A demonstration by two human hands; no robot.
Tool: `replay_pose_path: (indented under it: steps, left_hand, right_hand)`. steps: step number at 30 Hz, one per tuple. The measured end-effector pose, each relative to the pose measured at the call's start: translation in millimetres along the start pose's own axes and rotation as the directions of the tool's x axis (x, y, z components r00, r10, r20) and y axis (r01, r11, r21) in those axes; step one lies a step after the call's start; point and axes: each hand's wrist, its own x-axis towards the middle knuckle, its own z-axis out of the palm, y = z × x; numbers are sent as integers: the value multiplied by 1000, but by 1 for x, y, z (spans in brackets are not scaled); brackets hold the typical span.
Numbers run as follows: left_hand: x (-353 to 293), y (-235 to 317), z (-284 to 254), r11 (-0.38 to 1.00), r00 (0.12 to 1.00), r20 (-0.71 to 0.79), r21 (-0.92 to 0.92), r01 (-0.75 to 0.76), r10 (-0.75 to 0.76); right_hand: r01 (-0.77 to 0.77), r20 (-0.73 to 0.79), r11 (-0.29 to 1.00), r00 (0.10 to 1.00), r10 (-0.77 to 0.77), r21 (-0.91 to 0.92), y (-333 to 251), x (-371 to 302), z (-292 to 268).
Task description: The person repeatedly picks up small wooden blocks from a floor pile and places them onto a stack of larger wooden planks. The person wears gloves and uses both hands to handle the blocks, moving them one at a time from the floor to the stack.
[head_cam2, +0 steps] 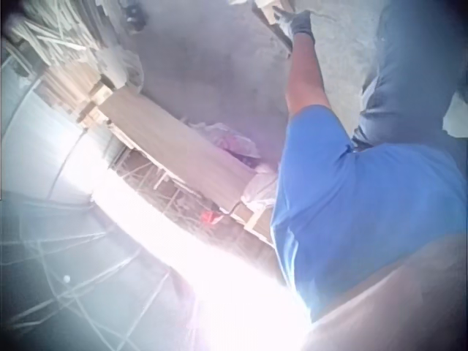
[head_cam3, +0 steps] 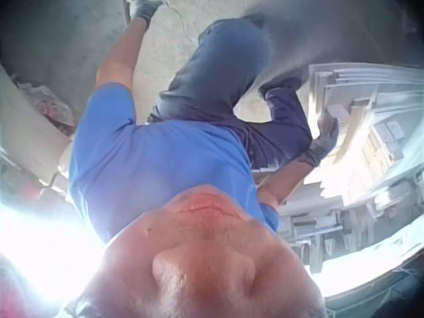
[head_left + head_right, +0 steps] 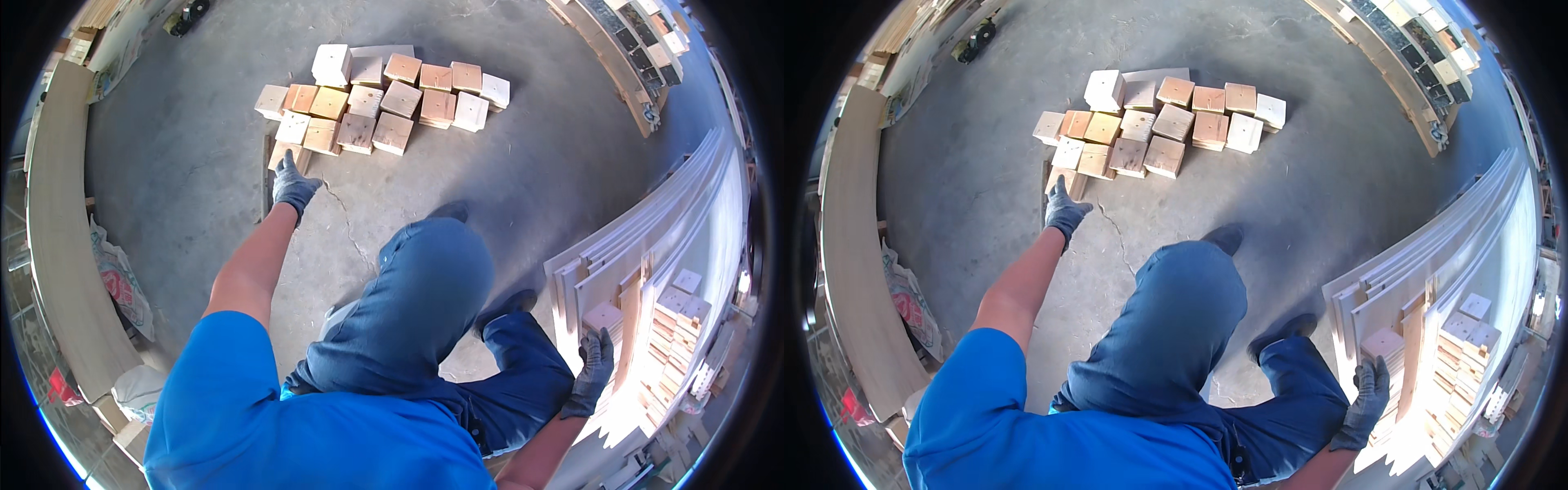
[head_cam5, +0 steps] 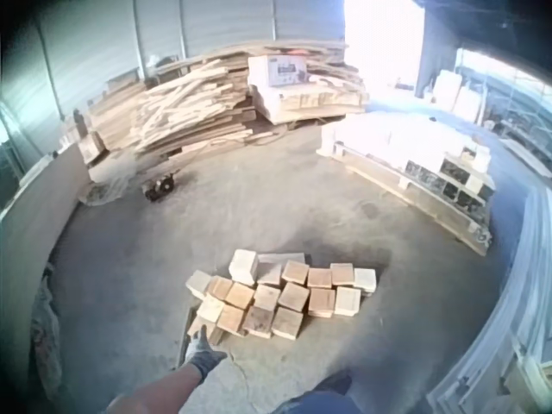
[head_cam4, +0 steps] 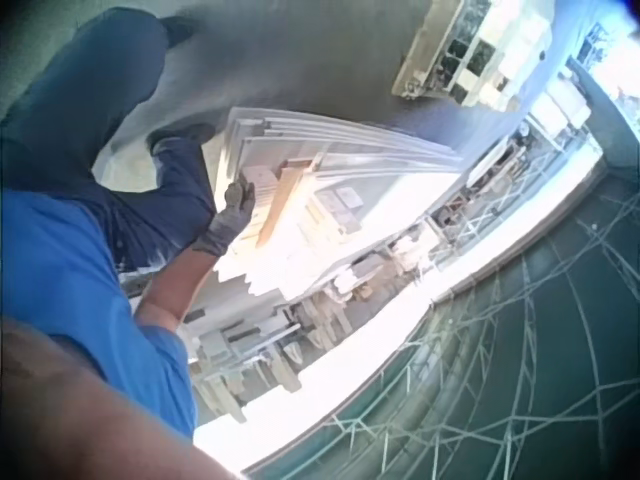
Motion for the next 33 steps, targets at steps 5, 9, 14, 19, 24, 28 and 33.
replay_pose_path:
  steps: [5,9,14,19,24,28,33]
  left_hand:
    - [25,26,23,895,903,-29,153,-420,429]
    - [28,90,49,717,752,128,235,-656,646]
    - [43,162,84,627,704,253,325,-708,663]
    - [64,188,114,470,632,314,458,-755,708]
    - [76,187,127,424,601,299,485,-765,742]
    - [76,197,125,431,611,250,515,-741,751]
    - [77,204,127,450,615,281,476,-756,737]
  right_hand:
    - [-25,31,1000,999,25,-11,-8,8,28]
    - [-69,46,997,996,71,-40,-19,15,50]
    - [-86,72,996,994,88,-27,-18,27,65]
    - [-109,106,992,988,115,-59,-5,34,75]
    - [-138,147,987,978,149,-83,0,40,108]
    - [-87,210,983,970,121,-162,-5,45,141]
    - [-30,306,984,948,83,-176,1,59,173]
